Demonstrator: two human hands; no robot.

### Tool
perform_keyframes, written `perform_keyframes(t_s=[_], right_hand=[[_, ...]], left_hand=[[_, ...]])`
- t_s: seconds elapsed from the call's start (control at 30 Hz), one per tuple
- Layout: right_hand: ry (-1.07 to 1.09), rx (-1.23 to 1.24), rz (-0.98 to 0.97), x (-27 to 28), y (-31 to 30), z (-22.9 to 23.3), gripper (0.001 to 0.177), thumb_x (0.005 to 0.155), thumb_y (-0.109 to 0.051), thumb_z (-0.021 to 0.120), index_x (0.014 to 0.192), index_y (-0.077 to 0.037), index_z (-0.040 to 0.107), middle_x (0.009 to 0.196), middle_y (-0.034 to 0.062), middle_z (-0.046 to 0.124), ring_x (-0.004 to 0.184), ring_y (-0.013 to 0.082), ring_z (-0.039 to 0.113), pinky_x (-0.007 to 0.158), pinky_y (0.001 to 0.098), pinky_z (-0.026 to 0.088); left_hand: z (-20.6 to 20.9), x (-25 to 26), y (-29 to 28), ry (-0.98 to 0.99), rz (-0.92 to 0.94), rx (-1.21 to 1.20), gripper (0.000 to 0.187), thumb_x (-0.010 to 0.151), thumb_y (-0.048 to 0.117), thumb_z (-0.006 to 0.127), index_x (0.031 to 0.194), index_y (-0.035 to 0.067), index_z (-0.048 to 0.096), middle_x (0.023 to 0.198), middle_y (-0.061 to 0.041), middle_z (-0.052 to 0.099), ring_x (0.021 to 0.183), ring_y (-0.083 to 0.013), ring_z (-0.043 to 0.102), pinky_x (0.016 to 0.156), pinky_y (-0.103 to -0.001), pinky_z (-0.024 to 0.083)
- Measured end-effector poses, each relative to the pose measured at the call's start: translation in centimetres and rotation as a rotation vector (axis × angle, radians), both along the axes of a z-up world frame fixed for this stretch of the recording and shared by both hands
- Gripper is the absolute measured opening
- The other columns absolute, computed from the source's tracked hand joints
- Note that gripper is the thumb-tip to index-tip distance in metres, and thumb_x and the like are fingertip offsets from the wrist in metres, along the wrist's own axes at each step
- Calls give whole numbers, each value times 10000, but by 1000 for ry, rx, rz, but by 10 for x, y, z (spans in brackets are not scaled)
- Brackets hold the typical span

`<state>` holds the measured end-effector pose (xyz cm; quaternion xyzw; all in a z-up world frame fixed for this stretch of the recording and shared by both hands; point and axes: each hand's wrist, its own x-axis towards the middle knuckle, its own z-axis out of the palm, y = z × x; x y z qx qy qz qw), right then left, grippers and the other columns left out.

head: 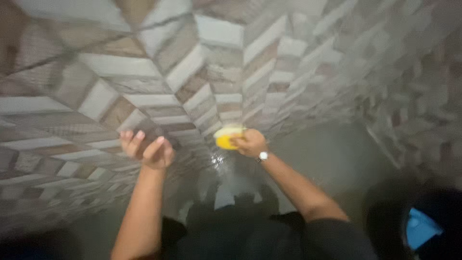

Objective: The person scrubs the tiled walls of a bathroom with a yellow sponge, then uses a handheld shower head to rinse the walls and floor. The person places the sponge on the toilet lid and continues rinsing the area.

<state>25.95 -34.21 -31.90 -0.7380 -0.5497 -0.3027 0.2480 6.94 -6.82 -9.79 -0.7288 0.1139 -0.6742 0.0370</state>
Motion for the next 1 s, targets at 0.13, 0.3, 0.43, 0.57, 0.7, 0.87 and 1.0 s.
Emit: perform_keyframes(t_s=[0.13,0.3,0.43,0.57,0.7,0.87,1.0], right_hand=[[-125,-249,94,-22,-8,-14,550,664,-350,667,1196,-478,605,955,-42,670,777,189,635,602,373,514],[16,-2,61,1,10,-10,417,955,-414,757,1337,-303,635,776,-11,574,617,154,516,490,318,419],[52,-82,173,-23,23,-28,439,873,-329,716,1309,-322,665,756,-18,538,660,173,539,574,347,461],[393,-546,46,-11,1,-37,281,911,-443,649,1185,-389,674,962,-32,657,818,147,633,712,358,533],[184,34,-235,22,-47,-12,376,713,-296,814,1085,-306,755,936,-1,653,750,194,612,633,365,507],[183,149,-83,26,-31,-17,339,795,-320,843,1104,-243,726,943,13,646,809,194,634,681,359,526],[350,-431,-123,27,-62,-24,293,823,-291,821,1103,-316,740,996,10,724,862,197,682,710,375,575]], left_hand=[[-9,-7,-1,78,-36,-68,223,1028,388,545,1144,211,614,1443,-95,456,1446,-321,352,1244,-498,285],[-16,-15,2,209,56,-53,190,955,237,619,1144,216,634,1391,-92,478,1384,-323,430,1226,-517,320],[-23,-8,-3,182,112,-70,237,895,224,609,1131,212,628,1380,-92,504,1367,-320,446,1215,-552,313],[-25,-16,-2,230,125,-83,204,959,166,668,1149,224,619,1407,-79,490,1397,-309,450,1245,-541,305],[-17,-13,-3,233,69,-39,236,924,244,647,1155,211,617,1400,-85,478,1383,-318,430,1216,-550,291],[-23,-11,-7,232,135,-32,274,934,143,668,1194,223,636,1420,-90,483,1403,-316,419,1218,-556,284],[-21,-3,-1,228,163,-27,277,956,121,687,1205,228,628,1431,-83,469,1421,-311,420,1225,-547,288]])
